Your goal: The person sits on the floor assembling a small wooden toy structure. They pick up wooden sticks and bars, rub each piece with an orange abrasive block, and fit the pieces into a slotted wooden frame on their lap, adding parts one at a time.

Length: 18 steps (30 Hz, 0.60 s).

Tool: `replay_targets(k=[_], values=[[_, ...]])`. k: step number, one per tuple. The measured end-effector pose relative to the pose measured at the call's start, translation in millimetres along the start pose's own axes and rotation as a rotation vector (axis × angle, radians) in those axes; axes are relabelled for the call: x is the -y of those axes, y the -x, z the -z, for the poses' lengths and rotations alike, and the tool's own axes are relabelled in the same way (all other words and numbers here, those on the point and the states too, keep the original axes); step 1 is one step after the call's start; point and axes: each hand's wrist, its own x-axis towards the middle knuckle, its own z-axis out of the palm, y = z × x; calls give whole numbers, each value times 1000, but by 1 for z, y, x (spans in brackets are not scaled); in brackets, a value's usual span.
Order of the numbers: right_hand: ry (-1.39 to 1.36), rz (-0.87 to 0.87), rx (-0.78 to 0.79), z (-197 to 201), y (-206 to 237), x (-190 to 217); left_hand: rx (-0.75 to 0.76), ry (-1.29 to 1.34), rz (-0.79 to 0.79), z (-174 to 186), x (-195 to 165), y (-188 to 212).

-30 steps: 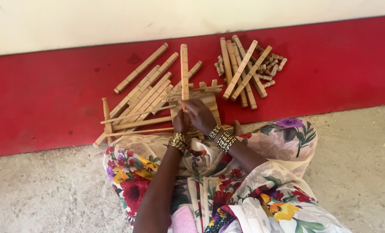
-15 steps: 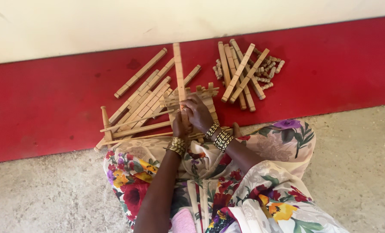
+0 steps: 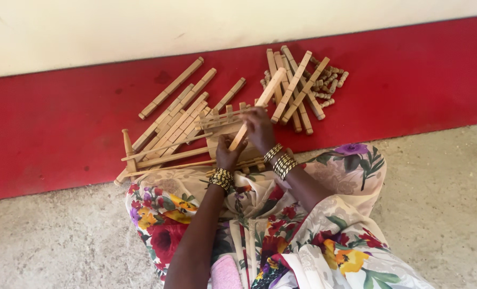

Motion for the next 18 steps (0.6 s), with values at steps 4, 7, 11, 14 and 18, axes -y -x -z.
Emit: replay_targets(k=[4, 7, 11, 14, 18], values=[[-83, -72, 8, 0, 1, -3, 43, 26, 92, -2, 10, -3], [-162, 33, 152, -1, 16, 7, 37, -122, -98, -3, 17, -6], [-173, -27, 268, -3, 31, 14, -58, -304, -129, -3, 15, -4], [-66, 11, 142, -3, 25, 1, -147, -404, -412, 2, -1, 2], [-79, -167, -16, 0, 2, -23, -22, -380, -242, 13, -19, 2]])
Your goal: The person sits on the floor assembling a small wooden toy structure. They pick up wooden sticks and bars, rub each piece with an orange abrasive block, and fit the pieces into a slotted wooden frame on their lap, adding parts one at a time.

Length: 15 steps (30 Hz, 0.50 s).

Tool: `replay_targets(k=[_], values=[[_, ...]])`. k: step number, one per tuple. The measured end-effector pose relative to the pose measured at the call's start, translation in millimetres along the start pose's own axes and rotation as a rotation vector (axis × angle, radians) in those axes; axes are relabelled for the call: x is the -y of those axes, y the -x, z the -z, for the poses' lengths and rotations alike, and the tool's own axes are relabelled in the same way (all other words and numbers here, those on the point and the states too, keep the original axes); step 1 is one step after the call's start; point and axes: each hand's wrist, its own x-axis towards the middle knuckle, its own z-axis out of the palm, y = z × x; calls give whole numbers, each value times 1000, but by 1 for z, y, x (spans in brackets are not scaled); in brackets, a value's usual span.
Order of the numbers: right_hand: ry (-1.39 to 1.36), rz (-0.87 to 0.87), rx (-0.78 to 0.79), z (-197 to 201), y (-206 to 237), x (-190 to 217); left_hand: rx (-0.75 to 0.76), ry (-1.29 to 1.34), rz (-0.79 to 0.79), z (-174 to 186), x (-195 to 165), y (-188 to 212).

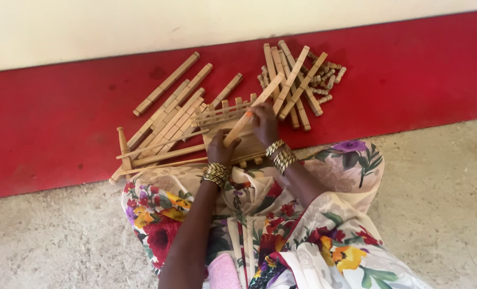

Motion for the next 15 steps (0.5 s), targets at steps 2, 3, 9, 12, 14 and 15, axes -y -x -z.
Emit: replay_targets(k=[2, 3, 9, 12, 14, 15], values=[[-22, 22, -80, 2, -9, 2, 93, 38, -1, 5, 5, -7], [10, 32, -62, 1, -11, 4, 201, 220, 144, 7, 9, -10], [97, 352, 258, -12, 19, 38, 487, 479, 366, 7, 35, -13], [65, 280, 319, -17, 28, 39, 397, 333, 290, 11, 40, -9], [160, 237, 308, -17, 25, 28, 369, 200, 411, 16, 38, -7], [170, 189, 270, -15, 20, 21, 371, 160, 383, 18, 37, -7]])
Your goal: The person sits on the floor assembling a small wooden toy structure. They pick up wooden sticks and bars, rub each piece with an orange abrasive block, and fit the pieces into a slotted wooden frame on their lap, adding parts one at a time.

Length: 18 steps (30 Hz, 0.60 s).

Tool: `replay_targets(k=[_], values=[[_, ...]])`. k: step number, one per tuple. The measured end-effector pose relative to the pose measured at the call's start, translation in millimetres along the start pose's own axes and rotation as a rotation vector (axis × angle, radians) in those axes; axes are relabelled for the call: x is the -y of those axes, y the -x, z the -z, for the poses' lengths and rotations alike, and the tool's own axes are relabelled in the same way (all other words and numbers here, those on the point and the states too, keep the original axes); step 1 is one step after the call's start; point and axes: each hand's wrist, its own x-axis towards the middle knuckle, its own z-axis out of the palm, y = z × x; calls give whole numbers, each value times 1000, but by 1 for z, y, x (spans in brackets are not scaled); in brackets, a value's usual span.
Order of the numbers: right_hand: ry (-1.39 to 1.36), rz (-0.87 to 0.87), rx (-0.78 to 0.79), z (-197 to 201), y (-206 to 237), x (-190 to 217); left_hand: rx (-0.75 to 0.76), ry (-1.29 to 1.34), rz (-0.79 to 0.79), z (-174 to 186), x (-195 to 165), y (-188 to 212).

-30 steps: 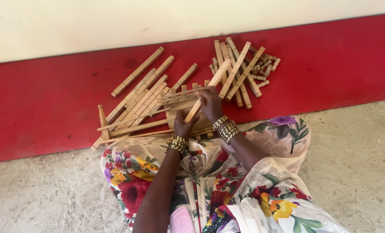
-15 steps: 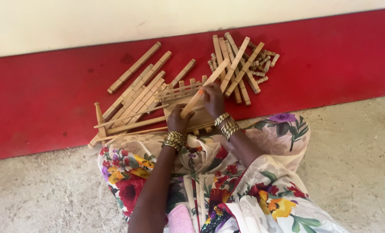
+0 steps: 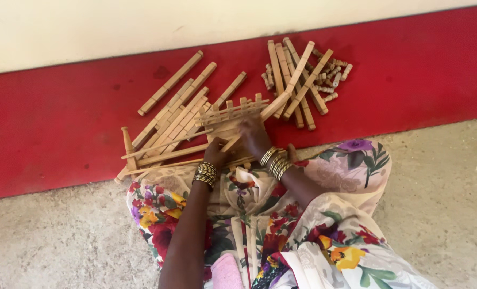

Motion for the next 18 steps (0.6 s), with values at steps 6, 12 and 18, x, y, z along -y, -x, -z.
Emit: replay_targets(k=[6, 12, 18], values=[[87, -177, -182, 21, -11, -45, -159, -133, -219, 11, -7, 0], [215, -279, -253, 17, -14, -49, -155, 163, -19, 33, -20, 0], [-39, -61, -119, -15, -11, -9, -236, 364, -8, 54, -16, 5]])
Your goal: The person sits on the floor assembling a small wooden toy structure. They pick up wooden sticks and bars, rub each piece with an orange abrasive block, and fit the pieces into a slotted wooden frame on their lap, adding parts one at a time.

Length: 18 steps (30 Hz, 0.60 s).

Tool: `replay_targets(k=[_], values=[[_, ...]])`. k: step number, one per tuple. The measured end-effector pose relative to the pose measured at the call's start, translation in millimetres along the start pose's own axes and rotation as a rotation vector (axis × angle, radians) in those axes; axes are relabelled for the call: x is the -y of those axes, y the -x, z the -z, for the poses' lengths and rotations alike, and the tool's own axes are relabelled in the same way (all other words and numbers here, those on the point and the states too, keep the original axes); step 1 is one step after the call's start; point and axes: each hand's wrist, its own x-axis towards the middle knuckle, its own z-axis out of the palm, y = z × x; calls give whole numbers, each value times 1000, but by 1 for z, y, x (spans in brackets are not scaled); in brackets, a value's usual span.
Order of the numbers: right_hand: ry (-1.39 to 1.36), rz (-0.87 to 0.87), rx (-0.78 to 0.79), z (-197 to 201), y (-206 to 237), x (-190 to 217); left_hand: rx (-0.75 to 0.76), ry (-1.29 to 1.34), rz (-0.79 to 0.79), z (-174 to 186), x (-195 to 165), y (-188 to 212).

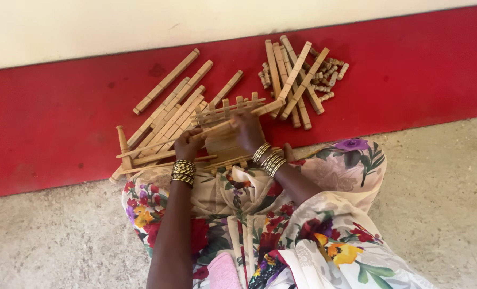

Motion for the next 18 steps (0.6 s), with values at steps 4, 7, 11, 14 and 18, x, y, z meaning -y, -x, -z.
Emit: replay_targets(k=[4, 7, 11, 14, 18], values=[[-12, 31, 87, -10, 9, 16, 61, 2, -80, 10, 13, -1], [68, -41, 44, -3, 6, 6, 59, 64, 5, 15, 15, 0], [198, -239, 27, 18, -8, -30, 37, 308, 171, 16, 4, 1], [204, -304, -59, 31, -11, -54, -8, 322, 135, 14, -4, 2], [245, -313, -103, 33, -10, -61, -123, 468, 177, 13, 1, 0]])
